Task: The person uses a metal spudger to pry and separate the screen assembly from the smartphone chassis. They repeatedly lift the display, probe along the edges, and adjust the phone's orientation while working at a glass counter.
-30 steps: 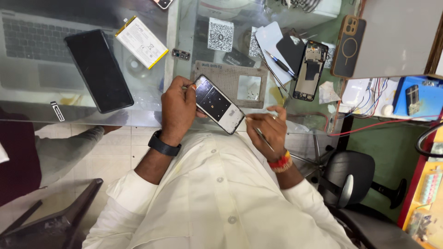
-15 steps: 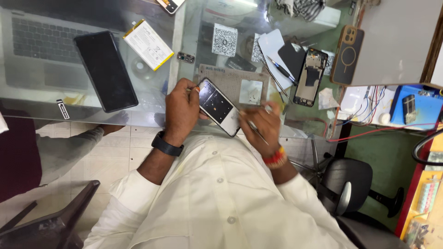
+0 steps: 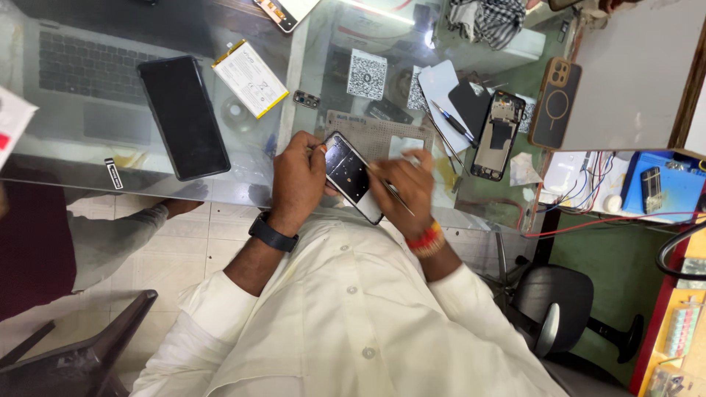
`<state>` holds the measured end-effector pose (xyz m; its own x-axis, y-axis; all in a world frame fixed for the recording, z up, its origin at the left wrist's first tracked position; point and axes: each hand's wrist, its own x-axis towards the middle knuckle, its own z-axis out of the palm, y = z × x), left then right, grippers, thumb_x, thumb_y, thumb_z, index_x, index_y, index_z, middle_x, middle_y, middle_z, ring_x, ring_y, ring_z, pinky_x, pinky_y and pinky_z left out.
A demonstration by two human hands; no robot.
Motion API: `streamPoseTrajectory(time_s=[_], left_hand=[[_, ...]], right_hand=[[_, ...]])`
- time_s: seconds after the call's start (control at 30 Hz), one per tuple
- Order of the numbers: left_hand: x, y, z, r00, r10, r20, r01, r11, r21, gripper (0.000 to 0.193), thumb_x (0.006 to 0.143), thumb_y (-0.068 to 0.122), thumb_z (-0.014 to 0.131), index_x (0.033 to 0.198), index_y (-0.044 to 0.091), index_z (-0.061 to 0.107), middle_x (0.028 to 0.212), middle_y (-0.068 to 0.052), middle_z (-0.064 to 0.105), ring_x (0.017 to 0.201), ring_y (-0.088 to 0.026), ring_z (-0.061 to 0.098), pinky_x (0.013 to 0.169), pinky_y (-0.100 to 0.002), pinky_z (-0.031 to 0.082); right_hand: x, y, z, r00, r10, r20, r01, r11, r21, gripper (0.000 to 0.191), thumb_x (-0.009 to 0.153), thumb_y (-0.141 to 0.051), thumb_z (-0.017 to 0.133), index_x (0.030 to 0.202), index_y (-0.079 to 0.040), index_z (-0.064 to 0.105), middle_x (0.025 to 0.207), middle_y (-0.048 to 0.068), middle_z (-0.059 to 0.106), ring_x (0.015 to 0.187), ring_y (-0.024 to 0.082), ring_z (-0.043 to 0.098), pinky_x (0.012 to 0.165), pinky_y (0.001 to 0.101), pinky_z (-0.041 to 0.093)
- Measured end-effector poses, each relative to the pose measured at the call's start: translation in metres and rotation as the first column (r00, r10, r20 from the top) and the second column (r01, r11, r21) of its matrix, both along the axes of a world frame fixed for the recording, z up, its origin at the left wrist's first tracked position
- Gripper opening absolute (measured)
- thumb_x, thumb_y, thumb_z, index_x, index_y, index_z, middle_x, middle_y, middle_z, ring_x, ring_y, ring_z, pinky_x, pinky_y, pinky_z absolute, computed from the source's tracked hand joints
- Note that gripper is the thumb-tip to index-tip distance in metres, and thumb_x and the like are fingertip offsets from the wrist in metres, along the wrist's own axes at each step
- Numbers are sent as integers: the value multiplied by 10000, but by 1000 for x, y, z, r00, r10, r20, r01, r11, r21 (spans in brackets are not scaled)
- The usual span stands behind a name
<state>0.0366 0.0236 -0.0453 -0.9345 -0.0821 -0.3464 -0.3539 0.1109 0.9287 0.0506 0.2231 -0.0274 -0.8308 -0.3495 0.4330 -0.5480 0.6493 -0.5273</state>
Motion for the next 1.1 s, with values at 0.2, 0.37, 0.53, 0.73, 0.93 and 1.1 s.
streamPoseTrajectory(time_s=[0.2, 0.37, 0.53, 0.73, 0.93, 1.1], left_hand=[[-1, -2, -5, 999, -18, -32, 18, 1000, 8, 110, 997, 60, 548, 1035, -33, 591, 776, -164, 739, 553, -227, 762, 399, -302, 572], [0, -2, -6, 999, -24, -31, 24, 1000, -2, 107, 1005, 62, 546, 1025, -34, 587, 780, -165, 737, 539, -231, 755, 393, -306, 557], [0, -2, -1, 999, -13, -47, 12, 1000, -17, 102, 996, 54, 551, 1026, -33, 597, 755, -176, 736, 547, -233, 758, 413, -307, 568], [0, -3, 0, 999, -10, -41, 11, 1000, 14, 92, 982, 44, 551, 1019, -29, 592, 776, -178, 731, 570, -237, 763, 410, -319, 587], [0, -3, -5, 999, -16, -51, 15, 1000, -24, 82, 987, 33, 545, 1021, -20, 598, 759, -175, 730, 567, -237, 761, 432, -328, 582], [1, -3, -9, 985, -14, -172, -7, 993, -121, 65, 983, 34, 595, 1009, -24, 607, 752, -187, 735, 595, -239, 757, 470, -340, 572]], right_hand=[[18, 10, 2, 998, -54, 33, 54, 999, 4, 120, 854, -6, 794, 939, -64, 733, 934, 50, 760, 841, 164, 716, 1013, 433, 423], [-24, -21, -16, 1000, 20, -20, -21, 999, -39, 125, 870, -13, 815, 953, -52, 731, 934, 62, 749, 863, 194, 709, 1033, 426, 434], [-7, -10, 1, 1000, -9, 11, 9, 999, -31, 117, 849, -2, 789, 936, -54, 732, 955, 65, 765, 859, 184, 716, 1014, 420, 436], [-6, -11, -4, 1000, -22, 14, 23, 999, -40, 109, 852, 2, 796, 891, -60, 714, 953, 63, 773, 846, 174, 726, 987, 414, 454], [-31, -35, -16, 999, -15, 29, 20, 985, -174, 104, 870, 22, 786, 929, -33, 721, 968, 89, 769, 865, 207, 727, 943, 360, 479], [-33, -40, -15, 990, -30, 139, 67, 961, -270, 84, 883, 11, 786, 940, -31, 741, 970, 80, 776, 880, 202, 729, 974, 357, 487]])
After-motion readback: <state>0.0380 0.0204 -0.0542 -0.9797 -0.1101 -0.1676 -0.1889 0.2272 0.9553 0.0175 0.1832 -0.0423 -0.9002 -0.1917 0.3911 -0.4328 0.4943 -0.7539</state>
